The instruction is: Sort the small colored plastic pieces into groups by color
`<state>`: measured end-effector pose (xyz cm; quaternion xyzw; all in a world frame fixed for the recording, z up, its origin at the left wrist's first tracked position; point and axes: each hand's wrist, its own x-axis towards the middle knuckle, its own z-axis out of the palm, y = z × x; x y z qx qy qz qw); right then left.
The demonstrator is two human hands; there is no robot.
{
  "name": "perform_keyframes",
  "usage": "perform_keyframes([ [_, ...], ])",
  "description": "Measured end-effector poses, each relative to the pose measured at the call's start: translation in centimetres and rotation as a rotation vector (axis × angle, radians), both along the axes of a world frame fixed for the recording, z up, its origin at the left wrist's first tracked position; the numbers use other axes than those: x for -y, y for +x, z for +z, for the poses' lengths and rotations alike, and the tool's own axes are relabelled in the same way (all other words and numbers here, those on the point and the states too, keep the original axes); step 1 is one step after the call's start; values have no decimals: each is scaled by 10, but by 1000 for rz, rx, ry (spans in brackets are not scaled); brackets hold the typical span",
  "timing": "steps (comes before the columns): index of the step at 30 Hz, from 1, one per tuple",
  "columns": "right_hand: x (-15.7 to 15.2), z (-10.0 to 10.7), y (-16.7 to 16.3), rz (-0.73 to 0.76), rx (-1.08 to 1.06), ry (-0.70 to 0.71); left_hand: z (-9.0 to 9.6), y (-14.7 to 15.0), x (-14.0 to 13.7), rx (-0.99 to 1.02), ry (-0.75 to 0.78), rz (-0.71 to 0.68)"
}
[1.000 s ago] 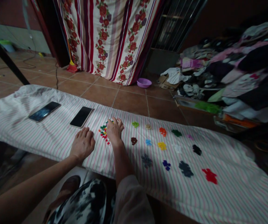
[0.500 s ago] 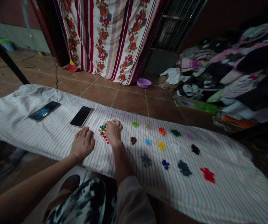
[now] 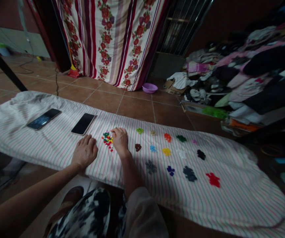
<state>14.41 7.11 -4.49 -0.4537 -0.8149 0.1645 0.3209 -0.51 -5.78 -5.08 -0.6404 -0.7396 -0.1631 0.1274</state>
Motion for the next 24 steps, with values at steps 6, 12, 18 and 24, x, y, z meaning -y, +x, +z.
perform_keyframes([
  [6, 5, 5, 1, -27, -52, -38, 1, 0, 0, 26, 11, -5],
  [12, 6, 12, 3, -84, -205, -122, 4, 1, 0, 41, -3, -3],
  [18, -2, 12, 14, -93, -465, -236, 1, 0, 0, 6, 12, -5],
  [24, -8, 11, 33, -102, -587, -305, 1, -1, 0, 23, 30, -10],
])
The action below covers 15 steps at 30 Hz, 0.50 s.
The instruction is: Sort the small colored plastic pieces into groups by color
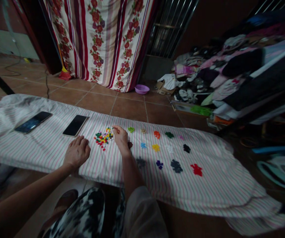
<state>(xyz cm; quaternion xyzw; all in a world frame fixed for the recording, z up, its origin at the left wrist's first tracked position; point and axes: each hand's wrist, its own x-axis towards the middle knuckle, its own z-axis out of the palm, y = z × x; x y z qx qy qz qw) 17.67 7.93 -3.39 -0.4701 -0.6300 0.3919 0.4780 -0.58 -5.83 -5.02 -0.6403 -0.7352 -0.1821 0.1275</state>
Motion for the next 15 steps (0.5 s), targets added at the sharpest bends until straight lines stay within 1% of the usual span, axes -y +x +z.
perform_keyframes([
  [3, -1, 2, 11, 5, 2, -1, 0, 0, 0, 26, 6, -9],
  [7, -2, 4, 27, -33, 24, 11, -1, -2, 1, 8, 9, -23],
  [11, -7, 7, 51, -126, 8, 7, 0, -3, 1, -17, 4, -33],
  [15, -15, 10, 87, -257, -82, 28, 2, -2, 2, -37, 3, -34],
])
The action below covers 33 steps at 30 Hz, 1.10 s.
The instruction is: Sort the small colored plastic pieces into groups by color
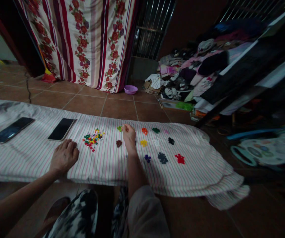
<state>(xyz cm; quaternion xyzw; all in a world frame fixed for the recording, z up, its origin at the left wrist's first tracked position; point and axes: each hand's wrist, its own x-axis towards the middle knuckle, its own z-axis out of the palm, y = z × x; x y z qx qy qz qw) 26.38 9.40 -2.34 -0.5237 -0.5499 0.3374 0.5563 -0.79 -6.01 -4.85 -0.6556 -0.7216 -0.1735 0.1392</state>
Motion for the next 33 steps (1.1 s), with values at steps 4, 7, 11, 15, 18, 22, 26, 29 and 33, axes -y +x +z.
perform_keyframes([
  [4, -5, 3, 36, -151, -149, -21, -1, 0, 0, 0, 15, 8],
  [7, -7, 5, 56, -248, -331, -62, -1, 0, 0, 7, 11, 6],
  [11, -5, 5, 75, -290, -492, -68, 1, 0, 0, 4, -6, -6],
  [15, 0, 0, 91, -297, -574, -40, 1, 0, 0, 7, -12, -4],
  [18, 0, -5, 106, -327, -596, -58, 1, -1, 0, 1, -15, -6],
  [22, -4, -8, 133, -393, -584, -53, 1, 0, 1, -5, -24, 4],
  [26, -13, -6, 165, -466, -535, -107, 0, -1, 0, -26, -33, 4],
  [29, -24, -3, 185, -468, -449, -166, -2, -2, -1, -46, -34, -8],
  [33, -41, -3, 200, -470, -359, -207, -3, -4, -2, -66, -37, -14],
])
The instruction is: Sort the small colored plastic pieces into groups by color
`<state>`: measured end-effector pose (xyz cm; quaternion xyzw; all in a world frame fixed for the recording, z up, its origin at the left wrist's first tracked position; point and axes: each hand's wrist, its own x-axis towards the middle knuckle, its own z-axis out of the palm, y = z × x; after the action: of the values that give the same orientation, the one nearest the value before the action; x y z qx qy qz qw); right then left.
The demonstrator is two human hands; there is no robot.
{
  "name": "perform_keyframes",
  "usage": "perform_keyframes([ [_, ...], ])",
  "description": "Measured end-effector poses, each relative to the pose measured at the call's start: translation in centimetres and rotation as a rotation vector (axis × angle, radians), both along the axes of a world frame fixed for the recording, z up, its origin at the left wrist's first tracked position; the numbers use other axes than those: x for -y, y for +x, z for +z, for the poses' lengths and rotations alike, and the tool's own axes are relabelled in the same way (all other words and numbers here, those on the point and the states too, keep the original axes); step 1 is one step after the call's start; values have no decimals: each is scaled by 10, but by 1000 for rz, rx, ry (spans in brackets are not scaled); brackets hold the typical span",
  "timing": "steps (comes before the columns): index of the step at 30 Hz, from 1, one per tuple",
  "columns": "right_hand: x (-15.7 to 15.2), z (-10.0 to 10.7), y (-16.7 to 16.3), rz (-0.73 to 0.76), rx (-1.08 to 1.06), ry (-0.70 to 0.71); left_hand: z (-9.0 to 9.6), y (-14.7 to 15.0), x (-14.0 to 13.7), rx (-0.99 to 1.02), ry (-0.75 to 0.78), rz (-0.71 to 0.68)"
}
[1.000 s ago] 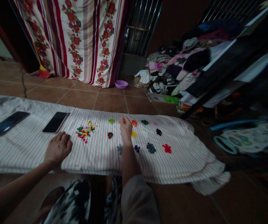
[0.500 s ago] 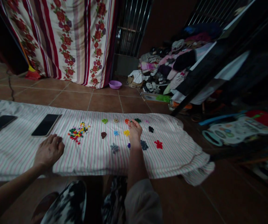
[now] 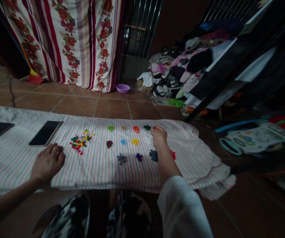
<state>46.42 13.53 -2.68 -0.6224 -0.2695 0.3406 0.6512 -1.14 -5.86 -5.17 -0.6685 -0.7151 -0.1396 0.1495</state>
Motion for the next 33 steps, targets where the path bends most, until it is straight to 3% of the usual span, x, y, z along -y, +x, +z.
perform_keyframes([
  [13, -27, -24, 6, 60, 211, -100, 0, 0, 0, 3, 11, 3],
  [18, -28, -27, 3, 66, 240, -72, 1, 2, 0, 9, -5, 16],
  [27, -16, -11, -1, 57, 256, -35, 1, 2, 1, 2, -9, 20],
  [33, -2, 0, -26, 78, 266, -57, 4, 4, 1, 32, -20, 24],
])
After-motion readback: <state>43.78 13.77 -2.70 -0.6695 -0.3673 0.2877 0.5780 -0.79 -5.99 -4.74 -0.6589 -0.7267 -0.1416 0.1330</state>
